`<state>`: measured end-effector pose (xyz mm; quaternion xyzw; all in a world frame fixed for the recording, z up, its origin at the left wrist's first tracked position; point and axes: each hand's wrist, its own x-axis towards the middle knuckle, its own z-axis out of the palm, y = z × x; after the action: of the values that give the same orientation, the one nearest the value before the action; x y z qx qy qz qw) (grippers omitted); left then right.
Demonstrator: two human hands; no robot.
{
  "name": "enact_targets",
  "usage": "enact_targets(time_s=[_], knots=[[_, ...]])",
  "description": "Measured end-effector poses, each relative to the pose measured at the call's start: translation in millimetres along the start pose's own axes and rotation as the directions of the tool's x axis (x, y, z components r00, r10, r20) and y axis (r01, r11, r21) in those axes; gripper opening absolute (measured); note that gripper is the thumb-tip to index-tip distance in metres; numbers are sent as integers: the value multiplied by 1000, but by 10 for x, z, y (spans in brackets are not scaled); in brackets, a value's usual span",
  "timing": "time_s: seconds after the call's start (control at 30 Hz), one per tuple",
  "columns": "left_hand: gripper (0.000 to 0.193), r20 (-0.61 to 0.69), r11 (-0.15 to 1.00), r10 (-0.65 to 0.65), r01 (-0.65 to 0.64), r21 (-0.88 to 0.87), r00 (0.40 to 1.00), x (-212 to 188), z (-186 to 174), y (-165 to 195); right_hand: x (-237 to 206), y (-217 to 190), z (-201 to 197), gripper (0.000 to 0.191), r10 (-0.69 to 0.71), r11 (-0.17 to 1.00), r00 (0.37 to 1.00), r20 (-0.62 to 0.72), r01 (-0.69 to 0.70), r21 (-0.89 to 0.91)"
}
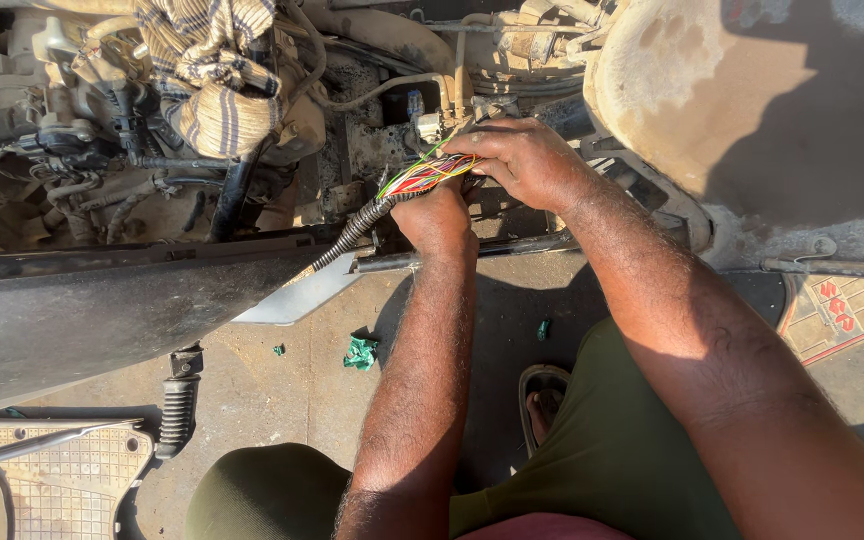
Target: The person repairs the wiring on a motorcycle. They connect wires near the headlight assembly and then move to the main wiring harness, where they strip, twist, and tape connections using electrical tape.
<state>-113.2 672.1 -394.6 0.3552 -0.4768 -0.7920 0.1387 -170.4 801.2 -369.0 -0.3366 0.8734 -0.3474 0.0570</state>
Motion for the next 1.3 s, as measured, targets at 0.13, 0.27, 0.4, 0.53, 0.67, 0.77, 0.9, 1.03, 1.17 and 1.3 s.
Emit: enact_targets(time_s=[0.13,0.27,0.4,0.53,0.67,0.77,0.9,1.03,1.17,1.3], knots=[[29,-37,994,-91,88,-71,995,47,11,27,-13,-36,-18,42,2,1000,1000,11,-2,-4],[27,-36,985,-132,126,-119,991,97,13,17,-24,7,-47,47,45,987,999,29,-49,155],[27,-21,979,-141,136,-149,990,116,29,-31,-46,69,-61,35,134,942,991,-17,-122,312],[29,-24,989,-102,99,-105,994,107,20,-57,-16,76,-48,15,69,971,989,-127,-37,238],[31,3,991,-112,111,-70,994,86,-3,-45,6,46,-32,12,110,986,980,-168,-87,140],[31,33,994,-86,88,-70,996,64,-7,-31,15,41,-16,12,52,991,977,-207,-25,132],[30,110,997,0,8,-74,994,27,-28,-29,10,78,23,10,31,994,972,-232,-6,108],[28,149,996,57,-67,57,987,2,-62,-46,-4,177,77,11,38,995,966,-256,-12,102],[28,207,994,77,-90,55,975,-5,-94,-58,-7,260,143,9,31,996,963,-266,-9,83],[29,236,995,81,-91,29,968,-1,-96,-46,5,303,235,9,8,998,949,-315,14,67]])
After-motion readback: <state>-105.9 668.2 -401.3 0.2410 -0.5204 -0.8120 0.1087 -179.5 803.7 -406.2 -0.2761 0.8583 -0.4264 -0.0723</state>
